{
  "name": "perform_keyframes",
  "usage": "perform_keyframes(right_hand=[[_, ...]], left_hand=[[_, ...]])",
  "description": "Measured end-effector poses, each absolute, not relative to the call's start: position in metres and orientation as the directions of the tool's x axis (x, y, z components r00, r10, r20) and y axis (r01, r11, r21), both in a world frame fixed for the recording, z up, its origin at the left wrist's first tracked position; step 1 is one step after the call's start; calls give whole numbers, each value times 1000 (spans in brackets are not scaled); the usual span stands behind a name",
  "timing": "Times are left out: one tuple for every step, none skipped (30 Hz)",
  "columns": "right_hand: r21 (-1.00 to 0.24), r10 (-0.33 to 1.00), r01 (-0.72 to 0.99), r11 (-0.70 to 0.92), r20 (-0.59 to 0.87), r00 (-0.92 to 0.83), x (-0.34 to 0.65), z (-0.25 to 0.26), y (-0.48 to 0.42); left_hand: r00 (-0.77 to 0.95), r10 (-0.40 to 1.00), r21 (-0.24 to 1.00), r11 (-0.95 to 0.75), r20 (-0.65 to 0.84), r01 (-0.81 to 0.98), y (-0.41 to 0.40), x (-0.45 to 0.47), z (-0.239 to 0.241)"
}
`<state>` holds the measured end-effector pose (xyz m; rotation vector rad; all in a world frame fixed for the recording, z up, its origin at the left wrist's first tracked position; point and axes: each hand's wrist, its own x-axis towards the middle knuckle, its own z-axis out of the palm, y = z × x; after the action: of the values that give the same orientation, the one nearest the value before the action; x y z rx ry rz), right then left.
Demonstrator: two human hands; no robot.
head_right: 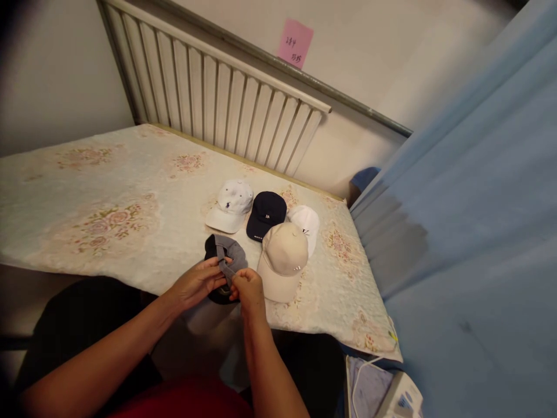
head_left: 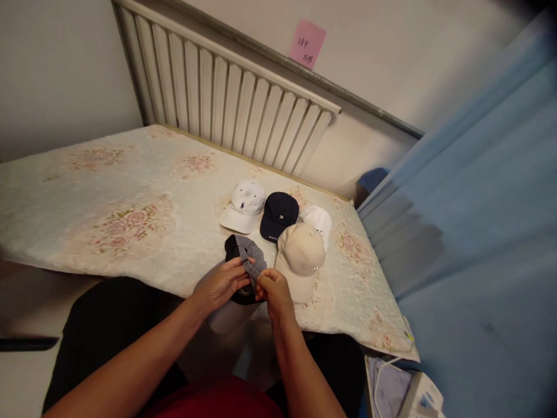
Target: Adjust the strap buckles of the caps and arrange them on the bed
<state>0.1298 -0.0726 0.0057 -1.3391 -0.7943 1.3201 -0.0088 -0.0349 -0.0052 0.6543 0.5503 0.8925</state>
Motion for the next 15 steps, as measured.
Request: perform_keyframes(right_hand=[[-951,947,-201,-234,-270,175,130,5,-73],[-952,946,-198,-234,-270,177,130,3,-73],[-952,946,-195,-234,-270,180,130,2,-73],[-953,946,-192,-234,-269,184,130,1,-73],[-954,945,-190,-232,-268,188,130,0,-73],[-955,944,-188,-230,-266,194,130,-1,-73],[-956,944,-186,-228,-264,200,129,-1,-73],[-956,943,-186,-226,-263,206,129,-2,-73],[-957,942,-185,-225,-262,212,129,-2,-74],[-957,940,-184,-224,-261,217,129,-2,-74],[-958,940,-182,-224,-261,221,128,-2,-75],[-958,939,-181,-224,-262,223,128,-1,-75],[-958,939,-179,-226,-263,223,128,-1,-76],[-957,939,-177,-228,-264,222,128,0,-77],[-957,939,-175,-230,-266,219,128,0,-77]], left_hand=[[517,839,712,467,-170,-524,-36,-9,-6],[516,838,707,474,-179,-525,-37,-9,-6],[513,837,701,481,-188,-527,-38,-9,-5],[510,837,694,488,-198,-530,-39,-9,-5],[508,836,686,494,-207,-534,-40,-9,-4],[509,834,677,501,-212,-540,-42,-10,-3],[513,832,665,506,-210,-549,-43,-10,-2],[516,831,650,512,-209,-561,-43,-9,-1],[518,828,630,522,-213,-575,-44,-9,0],[520,823,603,538,-227,-589,-44,-9,0],[520,817,571,558,-250,-602,-43,-8,1],[519,808,538,579,-280,-612,-43,-7,1],[518,796,508,601,-312,-617,-42,-6,1],[521,783,482,621,-341,-618,-41,-5,0],[525,771,463,637,-361,-616,-41,-5,0]])
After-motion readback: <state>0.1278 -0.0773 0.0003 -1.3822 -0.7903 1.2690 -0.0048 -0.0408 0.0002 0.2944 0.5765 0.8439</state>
